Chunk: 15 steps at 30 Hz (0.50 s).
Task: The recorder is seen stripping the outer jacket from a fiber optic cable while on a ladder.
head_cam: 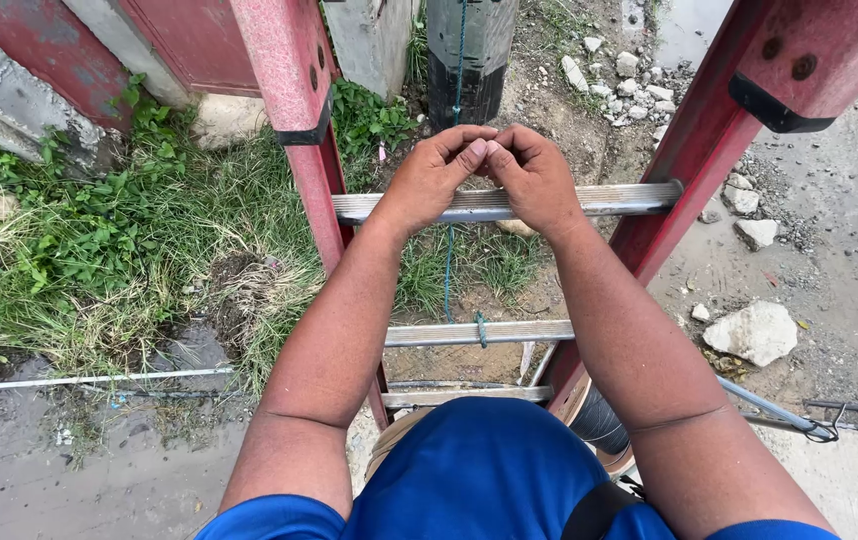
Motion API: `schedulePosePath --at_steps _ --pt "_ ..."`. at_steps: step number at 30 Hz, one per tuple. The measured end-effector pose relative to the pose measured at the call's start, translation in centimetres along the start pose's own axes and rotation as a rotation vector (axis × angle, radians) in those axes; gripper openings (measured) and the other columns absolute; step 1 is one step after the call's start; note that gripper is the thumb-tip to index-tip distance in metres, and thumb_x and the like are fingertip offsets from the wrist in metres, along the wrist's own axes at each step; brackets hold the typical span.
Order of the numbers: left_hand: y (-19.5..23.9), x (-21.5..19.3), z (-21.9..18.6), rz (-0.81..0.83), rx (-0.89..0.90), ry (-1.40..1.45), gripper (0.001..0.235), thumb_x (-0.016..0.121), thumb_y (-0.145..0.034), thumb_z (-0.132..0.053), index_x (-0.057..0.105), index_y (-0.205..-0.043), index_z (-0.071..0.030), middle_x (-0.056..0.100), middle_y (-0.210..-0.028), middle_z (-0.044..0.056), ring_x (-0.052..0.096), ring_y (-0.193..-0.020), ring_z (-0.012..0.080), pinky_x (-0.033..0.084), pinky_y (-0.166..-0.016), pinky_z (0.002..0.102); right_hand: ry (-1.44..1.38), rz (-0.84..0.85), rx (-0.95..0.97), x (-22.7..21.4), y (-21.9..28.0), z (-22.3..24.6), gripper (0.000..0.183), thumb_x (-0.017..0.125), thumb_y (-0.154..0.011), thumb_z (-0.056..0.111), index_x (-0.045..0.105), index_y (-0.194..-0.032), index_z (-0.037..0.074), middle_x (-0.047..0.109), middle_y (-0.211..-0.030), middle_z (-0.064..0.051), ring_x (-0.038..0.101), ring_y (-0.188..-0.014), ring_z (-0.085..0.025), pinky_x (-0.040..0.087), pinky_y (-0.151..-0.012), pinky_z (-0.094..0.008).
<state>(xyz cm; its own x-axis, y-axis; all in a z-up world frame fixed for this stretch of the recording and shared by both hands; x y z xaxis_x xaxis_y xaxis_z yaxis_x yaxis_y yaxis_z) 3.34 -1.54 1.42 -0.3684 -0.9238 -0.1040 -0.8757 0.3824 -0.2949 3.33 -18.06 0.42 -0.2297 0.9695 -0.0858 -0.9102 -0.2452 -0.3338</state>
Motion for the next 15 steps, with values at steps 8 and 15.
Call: schedulePosePath --at_steps 8,15 --pt "0.0 0.0 -0.5 0.02 -0.015 -0.049 0.042 0.062 -0.104 -0.036 0.066 -0.134 -0.006 0.076 -0.114 0.005 0.07 -0.106 0.0117 0.056 -0.095 0.029 0.113 -0.025 0.012 -0.2 0.1 0.2 0.016 0.062 -0.108 0.016 0.062 -0.1 0.002 0.067 -0.089 -0.001 0.063 -0.082 -0.006 0.055 -0.074 -0.024" --pt "-0.1 0.1 -0.5 0.027 -0.042 -0.049 0.042 0.063 -0.104 -0.035 0.065 -0.135 -0.006 0.076 -0.116 0.005 0.07 -0.107 0.0114 0.056 -0.095 0.029 0.001 0.001 0.035 -0.4 -0.2 -0.7 0.016 0.061 -0.108 0.016 0.062 -0.1 0.002 0.065 -0.091 0.0 0.063 -0.086 -0.005 0.058 -0.078 -0.024"
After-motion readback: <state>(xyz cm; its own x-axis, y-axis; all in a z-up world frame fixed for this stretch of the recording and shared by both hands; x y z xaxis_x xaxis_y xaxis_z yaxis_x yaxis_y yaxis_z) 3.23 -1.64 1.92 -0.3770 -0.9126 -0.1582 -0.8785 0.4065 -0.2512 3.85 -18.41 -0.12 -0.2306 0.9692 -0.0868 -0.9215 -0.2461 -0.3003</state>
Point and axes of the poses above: each hand's wrist, its own y-axis away from the middle knuckle, its own x-axis out of the palm, z = x × y, the point moved 4 cm from there along -y, towards the middle knuckle
